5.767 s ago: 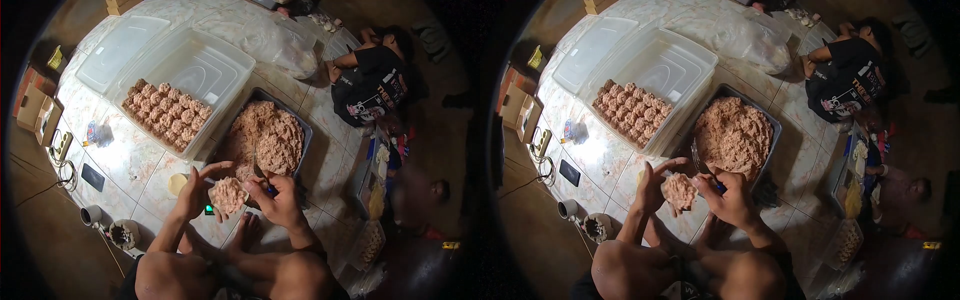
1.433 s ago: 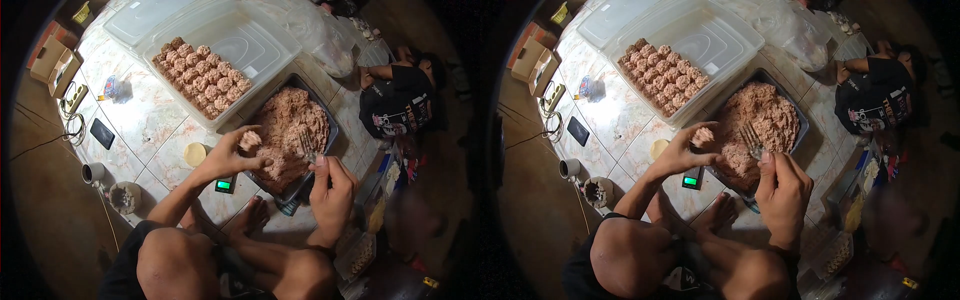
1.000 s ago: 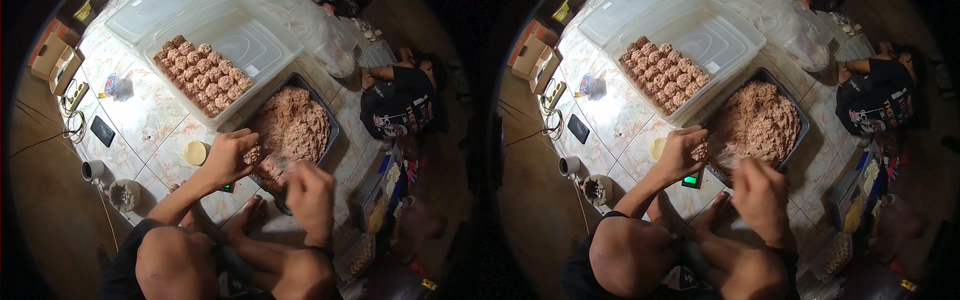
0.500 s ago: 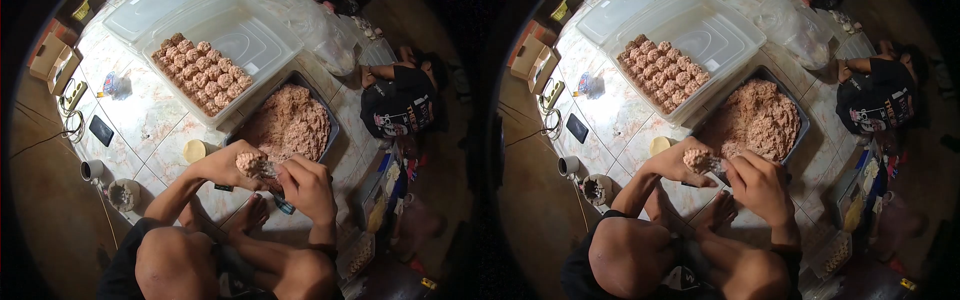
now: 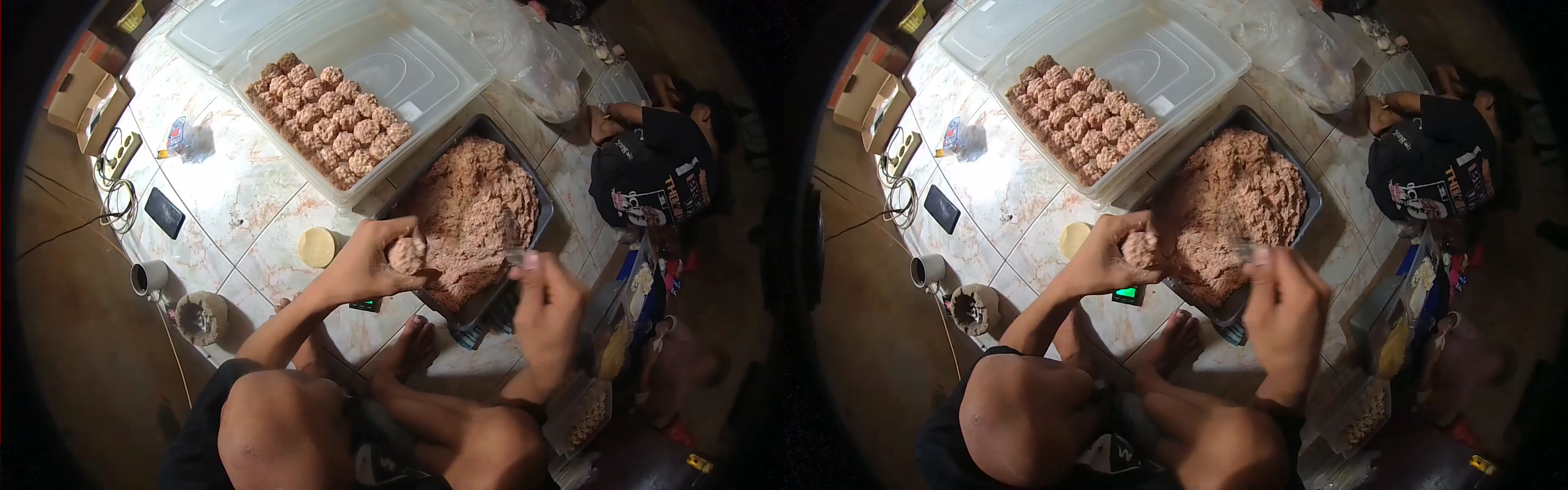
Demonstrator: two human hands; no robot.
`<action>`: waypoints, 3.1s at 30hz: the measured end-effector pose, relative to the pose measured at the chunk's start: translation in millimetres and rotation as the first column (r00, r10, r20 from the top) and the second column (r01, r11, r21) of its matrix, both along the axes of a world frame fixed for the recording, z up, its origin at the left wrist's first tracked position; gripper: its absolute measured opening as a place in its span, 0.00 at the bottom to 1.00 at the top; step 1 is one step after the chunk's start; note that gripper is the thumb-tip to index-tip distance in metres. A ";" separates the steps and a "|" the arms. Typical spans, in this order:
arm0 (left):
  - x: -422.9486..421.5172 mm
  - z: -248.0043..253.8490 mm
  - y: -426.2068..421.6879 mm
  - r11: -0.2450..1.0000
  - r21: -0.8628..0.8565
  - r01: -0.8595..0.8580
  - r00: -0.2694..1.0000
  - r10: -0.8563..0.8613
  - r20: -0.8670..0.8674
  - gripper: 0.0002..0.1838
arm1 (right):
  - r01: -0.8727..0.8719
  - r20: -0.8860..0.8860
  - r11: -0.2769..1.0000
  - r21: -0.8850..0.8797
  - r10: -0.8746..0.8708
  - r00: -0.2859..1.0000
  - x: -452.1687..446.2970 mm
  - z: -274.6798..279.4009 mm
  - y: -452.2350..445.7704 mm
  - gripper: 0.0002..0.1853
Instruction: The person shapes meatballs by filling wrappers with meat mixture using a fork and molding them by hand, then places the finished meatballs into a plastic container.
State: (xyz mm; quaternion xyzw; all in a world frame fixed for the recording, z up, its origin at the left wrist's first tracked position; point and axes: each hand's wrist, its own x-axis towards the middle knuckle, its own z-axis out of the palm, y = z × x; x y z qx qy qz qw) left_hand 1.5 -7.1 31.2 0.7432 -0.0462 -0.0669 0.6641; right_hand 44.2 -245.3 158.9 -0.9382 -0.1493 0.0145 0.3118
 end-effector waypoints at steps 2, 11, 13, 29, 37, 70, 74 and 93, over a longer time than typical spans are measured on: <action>4.2 1.0 -8.3 1.000 0.021 -0.015 0.993 0.013 0.120 0.18 | -0.234 -0.072 0.972 -0.027 0.232 0.970 -7.4 -31.8 8.3 0.14; 1.2 -7.5 -6.2 0.943 0.332 0.033 0.985 -0.087 0.148 0.16 | -0.326 -0.016 0.915 -0.237 0.332 0.943 -13.7 -33.1 19.5 0.09; 5.4 -5.5 -5.5 0.982 0.183 0.047 0.999 -0.046 -0.010 0.18 | -0.173 0.057 0.960 -0.220 0.190 0.980 -6.5 -16.4 8.2 0.12; -52.2 -46.6 25.6 0.893 -0.039 -0.447 0.859 0.441 0.261 0.20 | -0.395 -0.252 0.759 -0.517 0.306 0.918 2.4 -82.7 -18.9 0.08; -92.2 -174.1 -17.2 0.943 0.332 -0.015 0.997 -0.009 0.071 0.24 | -0.280 -0.183 0.626 -0.728 0.216 0.959 22.6 -148.8 -11.9 0.10; -96.9 -155.2 52.4 0.647 0.641 -0.414 0.890 0.434 0.137 0.13 | -0.445 -0.331 0.875 -0.193 0.369 0.869 60.6 -187.5 26.4 0.12; -89.9 -138.5 49.5 0.547 0.699 -0.460 0.882 0.371 0.290 0.13 | -0.378 -0.267 0.882 -0.281 0.307 0.914 56.7 -191.2 30.3 0.10; -67.9 -52.4 46.3 0.377 -0.749 -0.545 0.832 0.352 -0.429 0.30 | -0.254 -0.245 0.966 0.056 0.260 0.934 18.2 -55.0 21.5 0.14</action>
